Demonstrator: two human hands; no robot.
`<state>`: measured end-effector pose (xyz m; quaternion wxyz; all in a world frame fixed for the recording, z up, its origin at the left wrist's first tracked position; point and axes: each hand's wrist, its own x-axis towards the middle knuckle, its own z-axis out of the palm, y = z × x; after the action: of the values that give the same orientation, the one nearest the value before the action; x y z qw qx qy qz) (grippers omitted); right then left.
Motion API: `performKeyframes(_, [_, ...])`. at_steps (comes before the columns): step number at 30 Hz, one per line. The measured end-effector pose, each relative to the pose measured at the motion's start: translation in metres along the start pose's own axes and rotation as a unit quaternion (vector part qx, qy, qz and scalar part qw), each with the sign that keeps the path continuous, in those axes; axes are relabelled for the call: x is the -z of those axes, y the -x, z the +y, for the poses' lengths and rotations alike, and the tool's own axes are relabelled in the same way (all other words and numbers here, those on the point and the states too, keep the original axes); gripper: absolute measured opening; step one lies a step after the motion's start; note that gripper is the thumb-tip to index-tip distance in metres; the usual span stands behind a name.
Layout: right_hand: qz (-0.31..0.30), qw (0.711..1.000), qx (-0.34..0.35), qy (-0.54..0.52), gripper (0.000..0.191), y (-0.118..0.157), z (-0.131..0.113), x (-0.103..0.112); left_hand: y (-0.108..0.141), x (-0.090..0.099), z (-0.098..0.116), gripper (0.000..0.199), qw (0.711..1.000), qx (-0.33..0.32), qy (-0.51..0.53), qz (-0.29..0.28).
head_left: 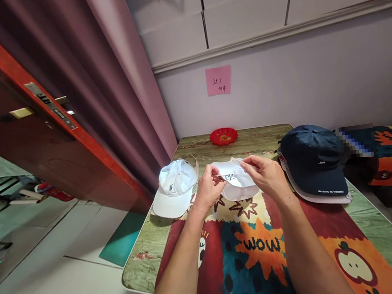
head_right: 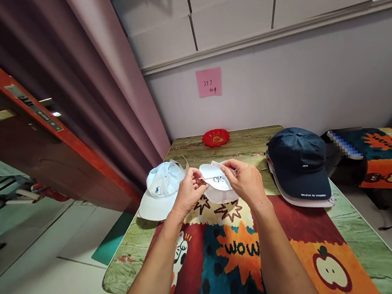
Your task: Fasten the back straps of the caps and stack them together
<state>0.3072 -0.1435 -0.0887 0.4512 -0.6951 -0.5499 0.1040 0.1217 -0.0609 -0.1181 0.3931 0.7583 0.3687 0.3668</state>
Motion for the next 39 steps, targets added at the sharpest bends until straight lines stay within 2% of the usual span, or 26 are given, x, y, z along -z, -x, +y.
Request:
performKeyframes(3, [-0.022,1.000,-0.011,-0.001,0.035,0.001,-0.004,-0.001,0.001,-0.001,-0.001,0.028,1.000,-0.011,-0.014,0.023])
performKeyframes(10, [-0.087,0.996,-0.010,0.018,0.032,0.000,-0.002,-0.004,0.001,-0.006,0.000,0.014,0.991,-0.096,-0.095,0.018])
performKeyframes(14, [-0.113,0.993,-0.011,0.038,0.028,-0.002,0.003,-0.010,0.004,-0.009,-0.005,0.013,0.985,-0.133,-0.106,0.039])
performKeyframes(18, [-0.116,0.993,-0.005,0.011,0.027,-0.003,0.005,-0.012,0.008,-0.013,-0.007,0.016,0.981,-0.161,-0.079,0.068])
performKeyframes(23, [-0.107,0.994,-0.020,-0.012,0.028,-0.004,0.004,-0.009,0.011,-0.023,-0.014,0.014,0.986,-0.113,-0.039,0.115])
performKeyframes(28, [-0.105,0.993,-0.042,-0.020,0.027,-0.003,0.001,-0.008,0.009,-0.034,-0.029,0.021,0.983,-0.016,0.151,0.104])
performKeyframes(30, [-0.110,0.993,-0.037,-0.017,0.027,-0.002,-0.001,-0.009,0.009,-0.034,-0.032,0.022,0.981,-0.012,0.167,0.098])
performKeyframes(39, [-0.108,0.994,-0.026,0.020,0.026,-0.001,-0.005,-0.014,0.009,-0.032,-0.033,0.019,0.987,-0.051,0.120,0.097])
